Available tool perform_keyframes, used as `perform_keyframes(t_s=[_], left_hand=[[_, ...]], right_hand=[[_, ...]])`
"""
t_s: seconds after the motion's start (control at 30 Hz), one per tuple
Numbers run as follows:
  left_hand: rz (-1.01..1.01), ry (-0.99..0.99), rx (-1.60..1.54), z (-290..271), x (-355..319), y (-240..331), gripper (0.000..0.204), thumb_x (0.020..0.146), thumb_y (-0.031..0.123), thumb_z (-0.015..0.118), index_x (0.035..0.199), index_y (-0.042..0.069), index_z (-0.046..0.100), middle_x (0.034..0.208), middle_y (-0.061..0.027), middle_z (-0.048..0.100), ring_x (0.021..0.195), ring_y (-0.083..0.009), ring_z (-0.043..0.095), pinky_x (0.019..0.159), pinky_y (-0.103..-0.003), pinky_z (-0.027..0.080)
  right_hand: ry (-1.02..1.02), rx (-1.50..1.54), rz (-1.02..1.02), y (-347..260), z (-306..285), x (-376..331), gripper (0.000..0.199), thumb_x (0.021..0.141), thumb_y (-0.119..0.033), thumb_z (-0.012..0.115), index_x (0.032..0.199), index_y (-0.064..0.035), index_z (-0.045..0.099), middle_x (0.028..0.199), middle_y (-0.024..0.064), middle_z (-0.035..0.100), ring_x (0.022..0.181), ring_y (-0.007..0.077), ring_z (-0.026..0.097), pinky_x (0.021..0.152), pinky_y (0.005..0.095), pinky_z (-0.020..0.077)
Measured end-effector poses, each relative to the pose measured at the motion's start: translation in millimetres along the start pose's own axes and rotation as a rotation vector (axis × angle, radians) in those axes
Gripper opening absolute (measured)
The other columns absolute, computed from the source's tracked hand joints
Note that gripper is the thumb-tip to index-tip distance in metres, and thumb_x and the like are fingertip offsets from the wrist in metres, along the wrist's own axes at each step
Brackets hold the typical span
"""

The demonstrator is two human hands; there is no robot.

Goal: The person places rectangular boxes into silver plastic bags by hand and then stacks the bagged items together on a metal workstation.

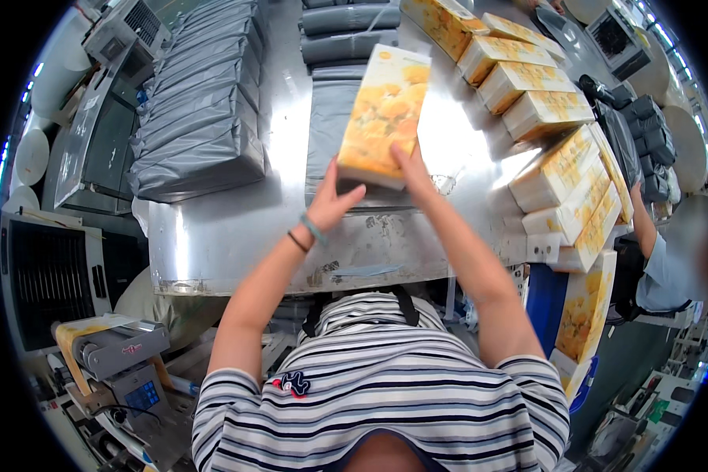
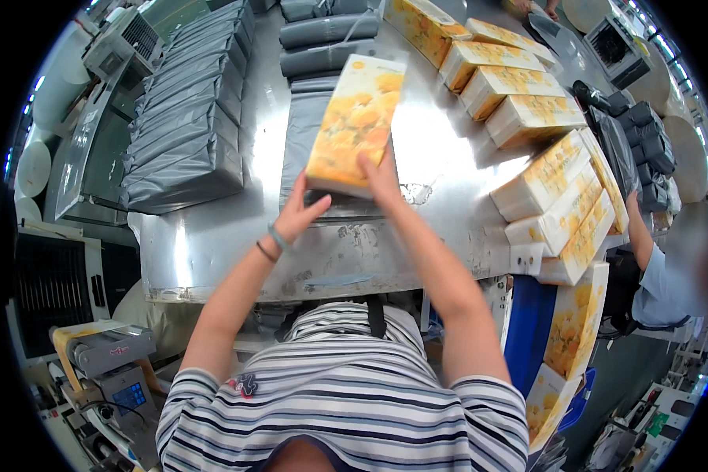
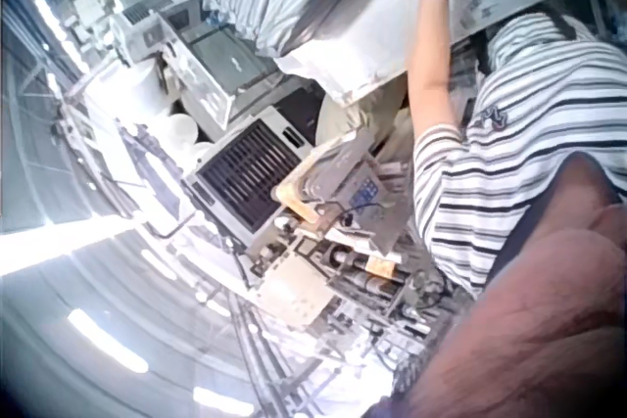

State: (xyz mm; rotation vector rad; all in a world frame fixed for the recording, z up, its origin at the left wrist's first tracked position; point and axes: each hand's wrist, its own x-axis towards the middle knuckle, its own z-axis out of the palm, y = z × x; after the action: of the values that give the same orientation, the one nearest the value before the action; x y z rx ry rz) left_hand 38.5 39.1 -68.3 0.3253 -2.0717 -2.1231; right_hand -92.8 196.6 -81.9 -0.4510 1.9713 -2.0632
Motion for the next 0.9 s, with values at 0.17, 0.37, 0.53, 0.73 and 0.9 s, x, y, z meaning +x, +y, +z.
perform_keyframes(t_s=[0.17, 0.37, 0.53, 0.73, 0.9], left_hand=[[-0.063, 0.037, 0.322, -46.3, -86.9, -23.0, 0.074, 0.087, 0.024, 0.064, 0.142, 0.000, 0.022, 0.133, -0.0181, 0.040, 0.119, -0.0235, 0.044, 0.098, -0.034, 0.039], [-0.024, 0.088, -0.039, -18.5, -40.2, 29.6, 0.074, 0.087, 0.009, 0.060, 0.143, -0.003, 0.013, 0.136, -0.0175, 0.037, 0.121, -0.0230, 0.043, 0.100, -0.035, 0.038], [0.037, 0.105, 0.060, -0.2, -77.4, 16.4, 0.078, 0.085, 0.002, 0.057, 0.145, 0.002, 0.008, 0.139, -0.0168, 0.033, 0.124, -0.0222, 0.041, 0.101, -0.034, 0.037], [0.061, 0.020, -0.128, -6.3, -90.4, 7.4, 0.076, 0.087, 0.007, 0.056, 0.146, 0.006, 0.008, 0.140, -0.0156, 0.033, 0.124, -0.0228, 0.040, 0.102, -0.034, 0.035], [-0.082, 0.216, -0.066, -4.7, -86.2, -41.7, 0.047, 0.095, 0.019, 0.045, 0.135, 0.000, 0.032, 0.126, -0.0131, 0.045, 0.111, -0.0189, 0.045, 0.095, -0.033, 0.039]], right_hand=[[-0.532, -0.271, 0.191, -37.5, -10.5, -126.2, 0.052, 0.093, -0.032, 0.045, 0.130, 0.0040, 0.040, 0.126, 0.0255, 0.049, 0.120, 0.0366, 0.044, 0.104, 0.0405, 0.0309], [-0.216, -1.042, -0.048, -11.3, -120.3, -34.7, 0.051, 0.092, -0.034, 0.044, 0.128, 0.0025, 0.045, 0.134, 0.0266, 0.041, 0.125, 0.0378, 0.039, 0.104, 0.0436, 0.0319], [-0.647, -1.225, -0.132, -36.3, -126.9, -204.9, 0.067, 0.080, -0.026, 0.061, 0.134, 0.0045, 0.035, 0.137, 0.0252, 0.038, 0.128, 0.0364, 0.038, 0.108, 0.0423, 0.0296], [-0.218, -1.274, -0.272, -112.2, -134.2, -185.1, 0.022, 0.087, -0.022, 0.056, 0.097, -0.0051, 0.067, 0.112, 0.0124, 0.059, 0.117, 0.0297, 0.049, 0.100, 0.0455, 0.0355], [-0.011, -0.498, 0.007, -19.5, -11.3, -128.5, 0.027, 0.094, -0.021, 0.041, 0.103, -0.0006, 0.056, 0.103, 0.0227, 0.056, 0.100, 0.0407, 0.051, 0.085, 0.0431, 0.0419]])
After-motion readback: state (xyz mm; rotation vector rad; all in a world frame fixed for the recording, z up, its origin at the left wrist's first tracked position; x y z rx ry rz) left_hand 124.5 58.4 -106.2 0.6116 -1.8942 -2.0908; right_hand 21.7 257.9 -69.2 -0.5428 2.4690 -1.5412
